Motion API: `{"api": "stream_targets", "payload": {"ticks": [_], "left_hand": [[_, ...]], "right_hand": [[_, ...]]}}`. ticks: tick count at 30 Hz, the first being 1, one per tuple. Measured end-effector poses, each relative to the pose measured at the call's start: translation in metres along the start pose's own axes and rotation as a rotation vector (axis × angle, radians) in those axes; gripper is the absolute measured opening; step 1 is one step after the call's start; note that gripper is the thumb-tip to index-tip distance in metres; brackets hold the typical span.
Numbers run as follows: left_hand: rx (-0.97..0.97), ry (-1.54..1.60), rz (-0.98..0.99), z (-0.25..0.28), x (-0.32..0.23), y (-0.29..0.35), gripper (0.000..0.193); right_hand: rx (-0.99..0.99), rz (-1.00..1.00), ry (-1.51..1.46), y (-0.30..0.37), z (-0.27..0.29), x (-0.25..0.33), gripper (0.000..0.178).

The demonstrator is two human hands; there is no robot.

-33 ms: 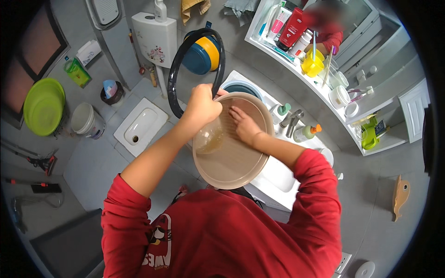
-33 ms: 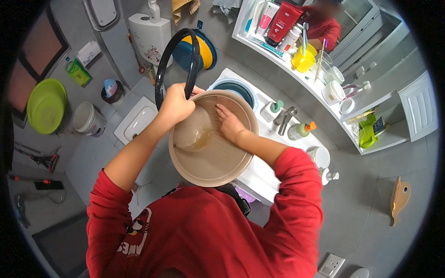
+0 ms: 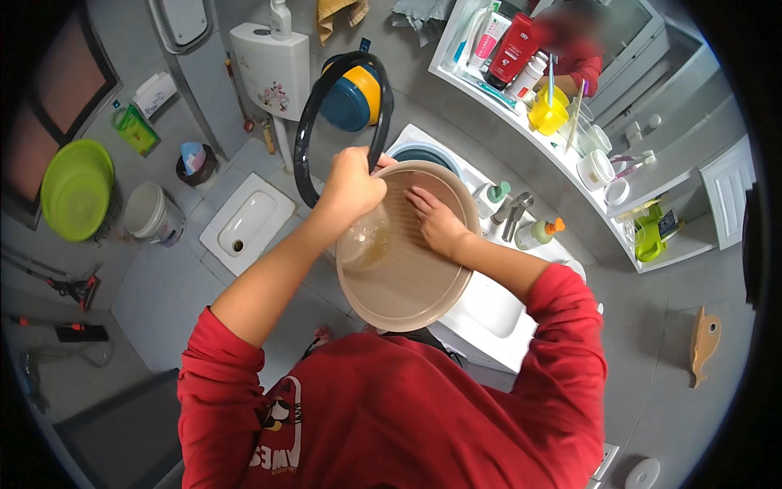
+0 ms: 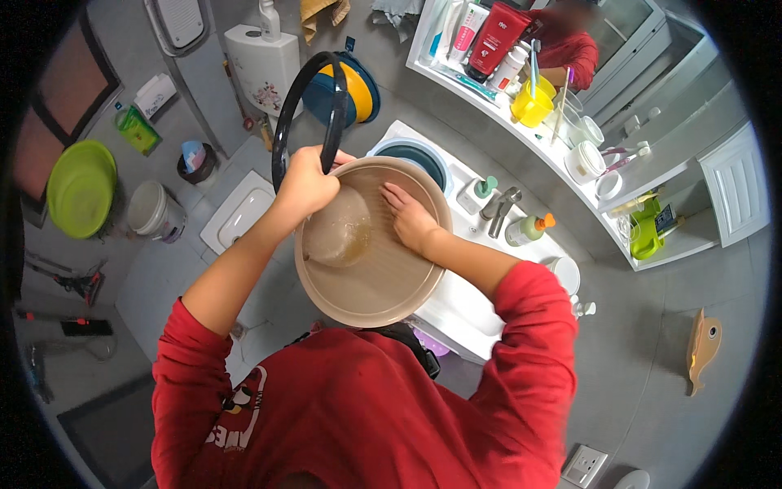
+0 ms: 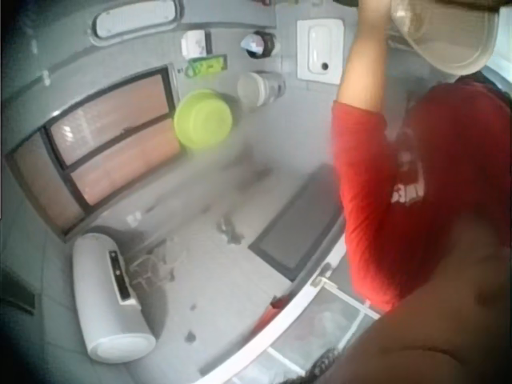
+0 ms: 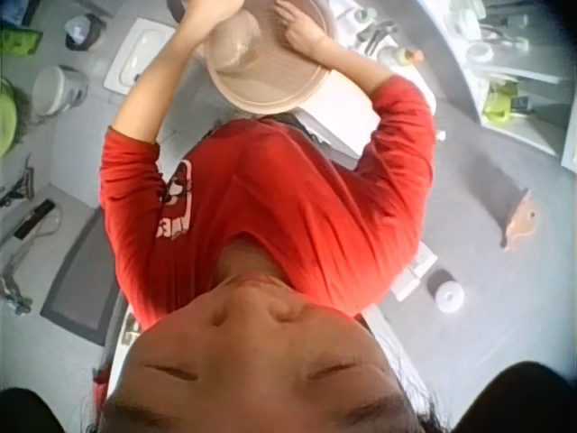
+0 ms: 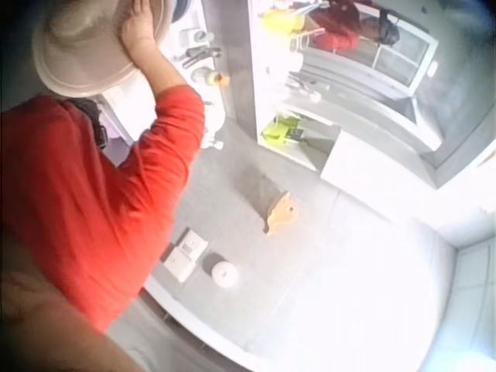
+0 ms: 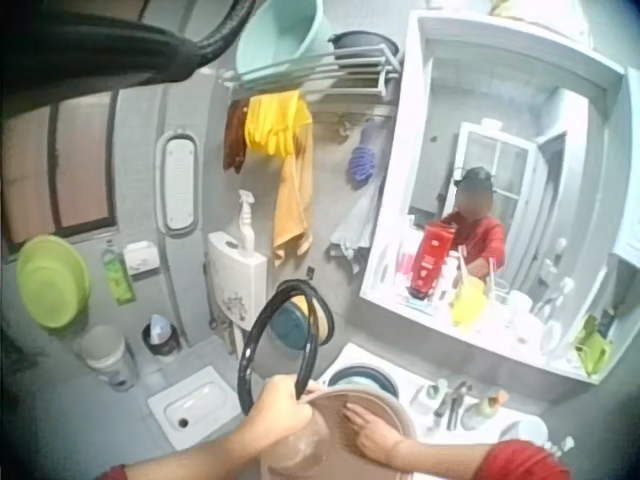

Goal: The person cleans a bathroom sink area. They rinse a black ring, scrub a beige bucket with a brush, and wipe the sink basin and countertop with a cloth. They also rinse a collapsible basin and a cloth under the tap.

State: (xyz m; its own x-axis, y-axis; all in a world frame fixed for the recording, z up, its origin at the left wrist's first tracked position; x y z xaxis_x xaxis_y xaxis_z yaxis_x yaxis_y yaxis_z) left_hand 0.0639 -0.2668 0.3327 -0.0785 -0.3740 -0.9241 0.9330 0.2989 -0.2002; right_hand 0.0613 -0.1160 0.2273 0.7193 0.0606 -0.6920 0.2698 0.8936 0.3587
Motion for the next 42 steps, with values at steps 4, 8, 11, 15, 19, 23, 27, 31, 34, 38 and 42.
{"api": "stream_targets", "payload": {"ticks": [4, 8, 11, 15, 19, 23, 27, 31, 34, 38, 42], "left_hand": [[-0.066, 0.066, -0.008, 0.009, 0.007, -0.004, 0.023], [-0.001, 0.048, 0.015, 0.003, 0.001, -0.005, 0.03], [-0.034, 0.109, 0.055, 0.013, 0.013, -0.008, 0.037], [-0.049, 0.128, 0.02, 0.041, 0.016, -0.005, 0.031], [-0.039, 0.207, 0.169, 0.096, -0.008, 0.001, 0.019], [-0.264, 0.621, 0.103, 0.165, 0.008, 0.011, 0.03], [-0.359, 0.618, 0.146, 0.2, 0.041, 0.044, 0.025], [-0.451, 0.634, 0.268, 0.215, 0.085, 0.076, 0.023], [-0.537, 0.653, 0.303, 0.225, 0.111, 0.101, 0.024], [-0.592, 0.68, 0.388, 0.231, 0.142, 0.133, 0.023], [-0.594, 0.684, 0.458, 0.225, 0.167, 0.156, 0.023]], "right_hand": [[0.057, -0.07, -0.952, 0.027, 0.0, 0.052, 0.047], [-0.167, -0.114, -1.68, 0.041, 0.062, 0.074, 0.051], [-0.258, -0.192, -1.652, 0.03, 0.099, 0.061, 0.043], [-0.454, -0.343, -1.378, 0.013, 0.108, 0.062, 0.044], [-0.533, -0.424, -1.343, 0.021, 0.116, 0.018, 0.017], [-0.725, -0.492, -1.637, 0.035, 0.109, -0.041, 0.013], [-0.567, -0.565, -1.958, 0.047, 0.095, -0.066, 0.019], [-0.539, -0.661, -1.912, 0.058, 0.09, -0.073, 0.02], [-0.51, -0.837, -1.991, 0.069, 0.067, -0.066, 0.02], [-0.586, -1.031, -2.141, 0.094, 0.036, -0.049, 0.019], [-0.722, -1.186, -2.287, 0.126, -0.006, -0.017, 0.022]]}}
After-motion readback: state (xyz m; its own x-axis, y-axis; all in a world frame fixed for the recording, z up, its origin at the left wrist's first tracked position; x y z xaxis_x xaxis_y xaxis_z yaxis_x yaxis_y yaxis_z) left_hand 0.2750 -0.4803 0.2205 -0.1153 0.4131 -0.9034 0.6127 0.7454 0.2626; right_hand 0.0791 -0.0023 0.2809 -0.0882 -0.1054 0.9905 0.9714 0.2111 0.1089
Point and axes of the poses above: each hand's wrist, its own y-axis away from the middle knuckle, its own z-axis out of the back of the hand, x = y × z, the point moved 7 cm from there along -y, towards the middle knuckle, and after that the axes turned 7 degrees about -x, right-handed, at the moved point
